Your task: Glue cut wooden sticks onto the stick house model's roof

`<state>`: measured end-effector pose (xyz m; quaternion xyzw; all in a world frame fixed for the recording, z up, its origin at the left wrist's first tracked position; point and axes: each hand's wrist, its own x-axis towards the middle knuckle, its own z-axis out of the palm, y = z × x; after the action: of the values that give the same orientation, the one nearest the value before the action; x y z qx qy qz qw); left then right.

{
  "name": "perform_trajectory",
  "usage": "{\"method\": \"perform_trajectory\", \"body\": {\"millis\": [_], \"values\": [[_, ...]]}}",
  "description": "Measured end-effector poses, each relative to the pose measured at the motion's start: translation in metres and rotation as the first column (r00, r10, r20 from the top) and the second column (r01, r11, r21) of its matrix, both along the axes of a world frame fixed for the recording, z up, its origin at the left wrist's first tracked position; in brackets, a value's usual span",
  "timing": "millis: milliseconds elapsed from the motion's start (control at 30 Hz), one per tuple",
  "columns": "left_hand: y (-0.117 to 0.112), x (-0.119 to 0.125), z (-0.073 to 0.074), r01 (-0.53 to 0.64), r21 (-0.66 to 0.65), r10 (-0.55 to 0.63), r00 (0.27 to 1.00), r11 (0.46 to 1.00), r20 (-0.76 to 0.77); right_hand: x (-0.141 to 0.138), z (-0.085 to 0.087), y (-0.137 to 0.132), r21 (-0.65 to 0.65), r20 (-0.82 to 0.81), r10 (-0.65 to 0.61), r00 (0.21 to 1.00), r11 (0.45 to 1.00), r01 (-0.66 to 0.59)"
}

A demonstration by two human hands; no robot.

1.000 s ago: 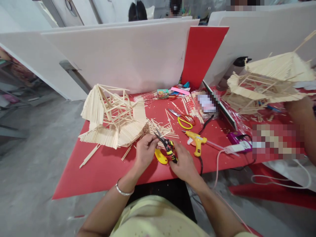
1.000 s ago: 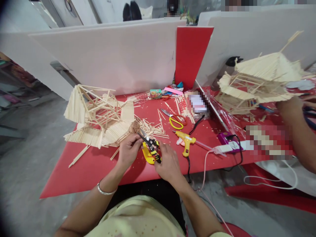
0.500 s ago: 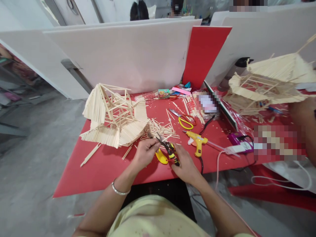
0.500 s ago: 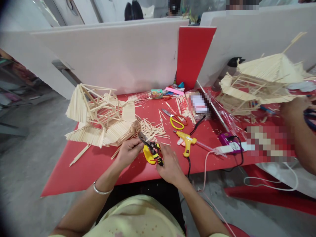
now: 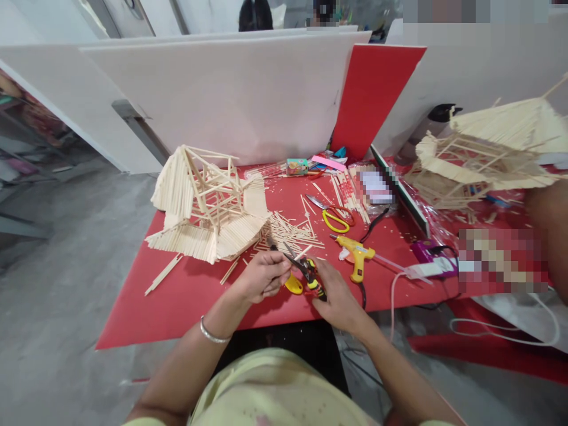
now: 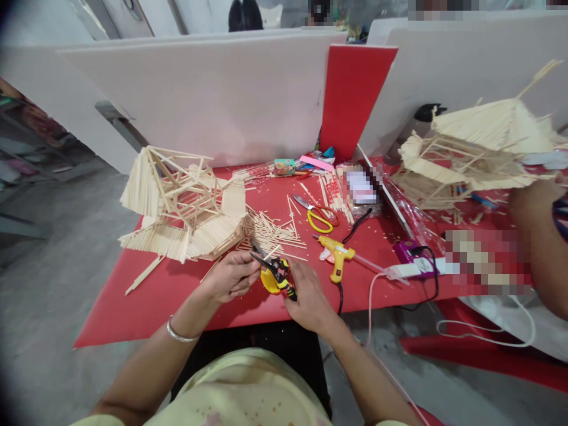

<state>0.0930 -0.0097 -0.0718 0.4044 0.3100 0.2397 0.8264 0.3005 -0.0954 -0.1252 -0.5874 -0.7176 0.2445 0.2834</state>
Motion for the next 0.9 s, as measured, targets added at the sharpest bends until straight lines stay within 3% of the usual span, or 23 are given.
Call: {"method": "perform_trajectory", "body": {"millis": [167, 267, 400, 533, 700, 767, 900], "values": [[0.003, -0.003, -0.009, 0.055, -0.12, -0.049, 0.997, 0.991, 0.051, 0.0, -0.006, 0.0, 0.017, -0.009, -0.008, 1.0, 1.0, 0.008], [0.004, -0.003, -0.009, 0.031, -0.103, -0.025, 0.998, 0.994, 0.054, -0.001, -0.009, 0.001, -0.019, -0.062, 0.011, 0.998, 1.0, -0.013], [0.004, -0.001, -0.005, -0.098, 0.017, 0.098, 0.995, 0.995, 0.018, -0.001, -0.004, -0.001, -0.153, -0.161, 0.015, 0.987, 0.987, -0.04], [0.004, 0.001, -0.007, -0.197, 0.186, 0.219, 0.97, 0.963, -0.106, -0.001, 0.011, -0.004, -0.23, -0.261, 0.001, 0.965, 0.971, -0.063], [0.008, 0.001, -0.016, -0.114, 0.507, 0.242, 0.951, 0.855, -0.194, -0.004, 0.016, -0.01, -0.366, -0.449, -0.057, 0.892, 0.922, -0.125], [0.011, 0.0, -0.02, -0.096, 0.546, 0.237, 0.952, 0.832, -0.194, -0.004, 0.012, -0.012, -0.436, -0.535, -0.093, 0.84, 0.882, -0.18], [0.014, 0.001, -0.025, -0.093, 0.524, 0.215, 0.961, 0.847, -0.176, -0.003, 0.008, -0.013, -0.502, -0.645, -0.172, 0.744, 0.83, -0.243]]}}
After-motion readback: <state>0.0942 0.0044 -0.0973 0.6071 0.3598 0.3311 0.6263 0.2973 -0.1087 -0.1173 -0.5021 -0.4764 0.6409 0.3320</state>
